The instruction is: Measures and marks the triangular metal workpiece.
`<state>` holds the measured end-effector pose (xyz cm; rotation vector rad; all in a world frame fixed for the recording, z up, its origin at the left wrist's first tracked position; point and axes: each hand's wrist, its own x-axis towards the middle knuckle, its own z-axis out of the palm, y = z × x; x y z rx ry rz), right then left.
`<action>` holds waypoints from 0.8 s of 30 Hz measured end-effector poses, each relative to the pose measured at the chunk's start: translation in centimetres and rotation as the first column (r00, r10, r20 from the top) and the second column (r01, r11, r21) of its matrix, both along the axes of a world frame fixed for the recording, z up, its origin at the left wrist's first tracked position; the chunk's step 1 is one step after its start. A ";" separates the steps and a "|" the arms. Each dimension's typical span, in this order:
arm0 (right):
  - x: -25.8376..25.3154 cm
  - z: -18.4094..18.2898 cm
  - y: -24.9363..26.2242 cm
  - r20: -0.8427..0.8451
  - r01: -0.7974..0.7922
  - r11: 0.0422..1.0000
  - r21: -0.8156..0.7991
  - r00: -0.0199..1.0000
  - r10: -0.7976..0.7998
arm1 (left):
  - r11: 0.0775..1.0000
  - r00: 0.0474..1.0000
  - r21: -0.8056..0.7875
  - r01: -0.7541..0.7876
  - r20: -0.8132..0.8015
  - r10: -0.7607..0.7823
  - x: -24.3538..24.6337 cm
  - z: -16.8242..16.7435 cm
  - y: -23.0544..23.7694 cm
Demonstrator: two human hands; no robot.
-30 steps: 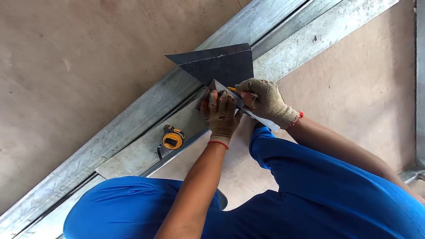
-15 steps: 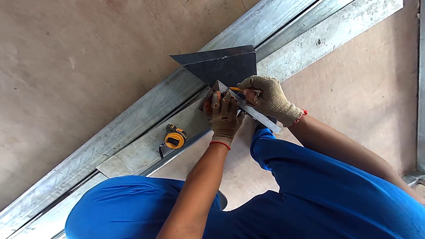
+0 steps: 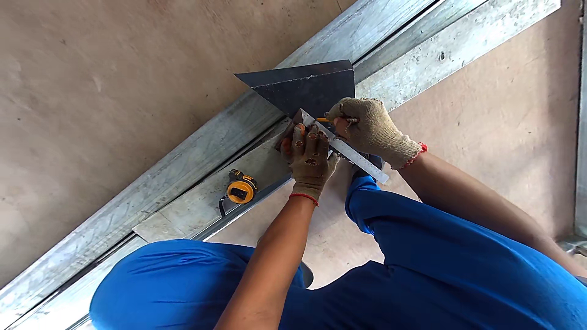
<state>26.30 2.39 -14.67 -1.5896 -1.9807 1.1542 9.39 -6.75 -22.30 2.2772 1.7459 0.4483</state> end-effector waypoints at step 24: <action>3.4 1.5 -2.5 0.094 -0.085 0.994 -0.065 0.991 0.091 | 0.999 1.000 0.033 -0.012 0.004 0.012 0.3 -1.2 0.2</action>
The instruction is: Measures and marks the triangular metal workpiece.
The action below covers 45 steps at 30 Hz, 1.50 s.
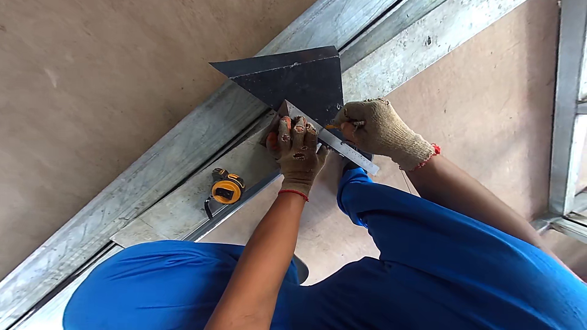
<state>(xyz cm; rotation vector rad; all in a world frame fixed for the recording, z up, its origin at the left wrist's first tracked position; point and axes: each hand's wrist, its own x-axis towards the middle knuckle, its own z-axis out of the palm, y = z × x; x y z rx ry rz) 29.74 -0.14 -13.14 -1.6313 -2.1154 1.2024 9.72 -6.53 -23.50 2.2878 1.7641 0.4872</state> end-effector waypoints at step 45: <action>-3.3 -2.2 1.8 -0.155 0.066 0.990 0.128 0.987 -0.046 | 0.997 0.996 0.043 -0.060 -0.058 0.063 0.3 0.3 0.1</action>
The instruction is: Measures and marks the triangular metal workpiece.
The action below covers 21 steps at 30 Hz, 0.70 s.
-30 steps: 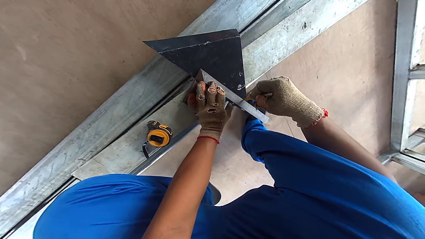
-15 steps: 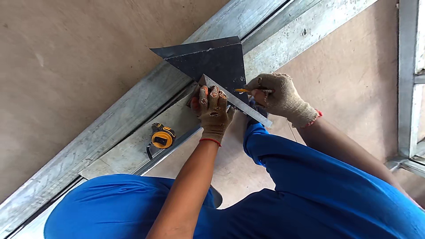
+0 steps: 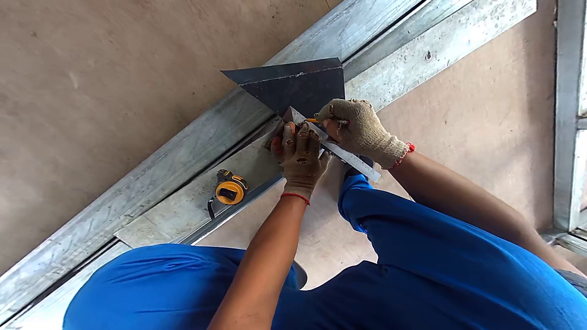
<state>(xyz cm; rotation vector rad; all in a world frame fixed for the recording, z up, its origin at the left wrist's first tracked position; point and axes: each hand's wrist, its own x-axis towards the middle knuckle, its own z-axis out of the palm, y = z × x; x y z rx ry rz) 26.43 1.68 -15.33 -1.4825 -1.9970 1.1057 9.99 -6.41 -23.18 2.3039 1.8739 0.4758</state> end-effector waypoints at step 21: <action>0.1 0.0 0.3 0.015 0.014 1.000 -0.024 1.000 -0.014 | 1.000 1.000 -0.014 0.010 -0.002 -0.010 -0.2 -0.1 0.0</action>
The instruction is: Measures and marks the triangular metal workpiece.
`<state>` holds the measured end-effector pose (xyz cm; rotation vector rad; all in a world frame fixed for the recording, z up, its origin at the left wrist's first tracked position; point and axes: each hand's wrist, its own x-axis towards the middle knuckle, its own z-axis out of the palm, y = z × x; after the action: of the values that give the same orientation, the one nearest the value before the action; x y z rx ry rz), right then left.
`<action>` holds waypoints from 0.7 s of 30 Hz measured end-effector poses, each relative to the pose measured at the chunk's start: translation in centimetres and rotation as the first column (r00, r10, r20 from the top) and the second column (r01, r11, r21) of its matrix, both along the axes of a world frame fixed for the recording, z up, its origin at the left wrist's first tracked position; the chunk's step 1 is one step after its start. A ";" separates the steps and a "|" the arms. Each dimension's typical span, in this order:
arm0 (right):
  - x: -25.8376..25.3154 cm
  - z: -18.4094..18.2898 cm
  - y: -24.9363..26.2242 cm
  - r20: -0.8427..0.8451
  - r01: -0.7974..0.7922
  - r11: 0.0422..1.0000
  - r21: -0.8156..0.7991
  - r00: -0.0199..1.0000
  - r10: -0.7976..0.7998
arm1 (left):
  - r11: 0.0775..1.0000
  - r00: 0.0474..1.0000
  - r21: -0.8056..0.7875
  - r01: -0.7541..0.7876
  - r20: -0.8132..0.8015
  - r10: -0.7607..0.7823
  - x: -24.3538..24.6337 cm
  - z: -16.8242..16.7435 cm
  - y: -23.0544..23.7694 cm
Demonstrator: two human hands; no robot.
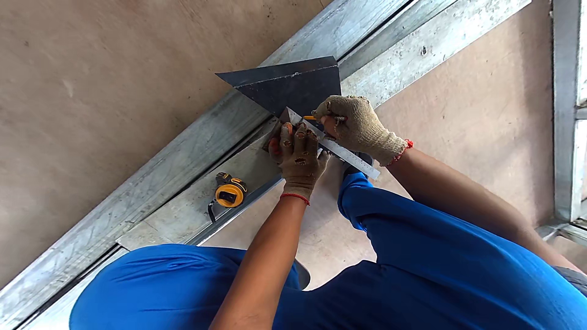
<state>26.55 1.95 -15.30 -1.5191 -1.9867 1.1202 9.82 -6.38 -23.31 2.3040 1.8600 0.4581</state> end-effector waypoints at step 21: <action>6.1 2.5 -2.7 0.130 -0.197 0.967 -0.162 0.967 0.218 | 0.999 1.000 0.030 0.018 0.000 -0.018 0.0 0.3 0.2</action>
<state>32.65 -0.76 -12.78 -1.5318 -2.2501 1.2987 9.83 -6.20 -22.97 2.3376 1.8430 0.4866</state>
